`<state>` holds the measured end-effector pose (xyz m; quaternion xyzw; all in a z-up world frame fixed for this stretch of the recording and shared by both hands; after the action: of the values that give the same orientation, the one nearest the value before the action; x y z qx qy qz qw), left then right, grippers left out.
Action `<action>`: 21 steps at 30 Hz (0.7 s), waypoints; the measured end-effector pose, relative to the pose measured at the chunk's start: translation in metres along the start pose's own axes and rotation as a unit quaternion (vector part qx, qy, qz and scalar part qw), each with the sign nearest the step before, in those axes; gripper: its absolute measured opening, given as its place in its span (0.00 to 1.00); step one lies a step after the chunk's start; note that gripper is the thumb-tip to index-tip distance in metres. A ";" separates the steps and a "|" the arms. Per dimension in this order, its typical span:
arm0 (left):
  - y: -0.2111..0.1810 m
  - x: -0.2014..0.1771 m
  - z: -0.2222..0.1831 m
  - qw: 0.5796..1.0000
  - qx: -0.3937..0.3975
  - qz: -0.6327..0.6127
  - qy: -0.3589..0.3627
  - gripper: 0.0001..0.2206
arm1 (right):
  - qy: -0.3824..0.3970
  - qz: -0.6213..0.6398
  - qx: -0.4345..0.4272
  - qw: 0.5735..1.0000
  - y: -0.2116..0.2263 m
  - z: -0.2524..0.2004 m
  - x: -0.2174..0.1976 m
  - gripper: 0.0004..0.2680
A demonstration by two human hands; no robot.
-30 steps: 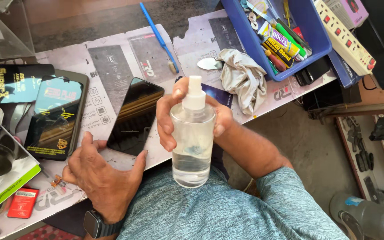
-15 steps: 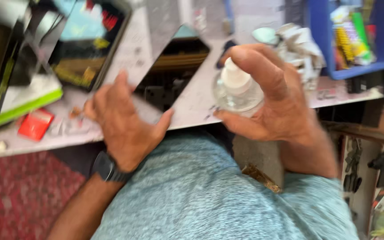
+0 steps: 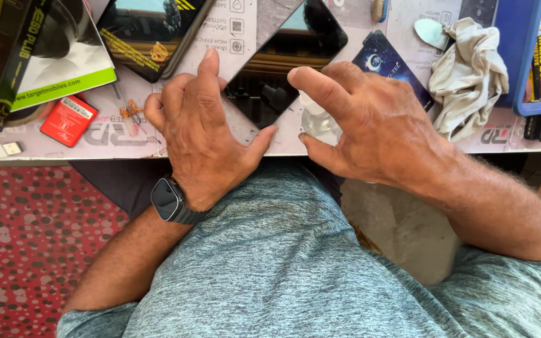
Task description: The person cleans a smartphone screen with a cloth and a plastic card, then aligns and applies a new screen protector. They use a card to smooth the surface and remove bubbles, followed by a final wipe with a cloth and a spray bottle.
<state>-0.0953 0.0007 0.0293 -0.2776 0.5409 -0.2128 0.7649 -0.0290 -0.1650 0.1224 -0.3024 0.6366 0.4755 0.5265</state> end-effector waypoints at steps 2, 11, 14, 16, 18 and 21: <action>-0.001 0.000 0.000 1.000 -0.003 -0.002 0.002 0.53 | 0.007 -0.005 0.014 1.000 -0.005 0.001 0.003 0.28; -0.002 -0.001 0.001 1.000 -0.005 -0.003 0.010 0.52 | -0.045 -0.001 -0.008 0.999 -0.003 -0.003 0.002 0.29; -0.002 -0.001 0.002 1.000 -0.010 -0.003 0.012 0.52 | -0.079 0.023 -0.029 0.996 -0.006 -0.003 -0.003 0.30; -0.002 0.000 0.002 1.000 -0.006 -0.002 0.009 0.52 | -0.070 0.016 -0.029 0.997 -0.005 -0.003 -0.002 0.30; -0.002 -0.001 0.002 1.000 -0.008 -0.002 0.007 0.53 | -0.064 0.008 -0.026 0.998 -0.005 -0.002 -0.002 0.30; -0.002 0.000 0.001 1.000 -0.014 -0.004 0.009 0.53 | -0.061 0.002 -0.010 0.998 -0.006 -0.004 -0.002 0.31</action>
<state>-0.0942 -0.0008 0.0305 -0.2884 0.5497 -0.2107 0.7552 -0.0252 -0.1711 0.1226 -0.2768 0.5987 0.5006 0.5606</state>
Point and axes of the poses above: each hand's wrist, its own z-axis towards the middle knuckle, its own x-axis out of the palm, y = z × x, the point moved 6 cm from there along z, towards the middle knuckle, and after that the axes turned 14 degrees about -x, right-handed, at the moved point
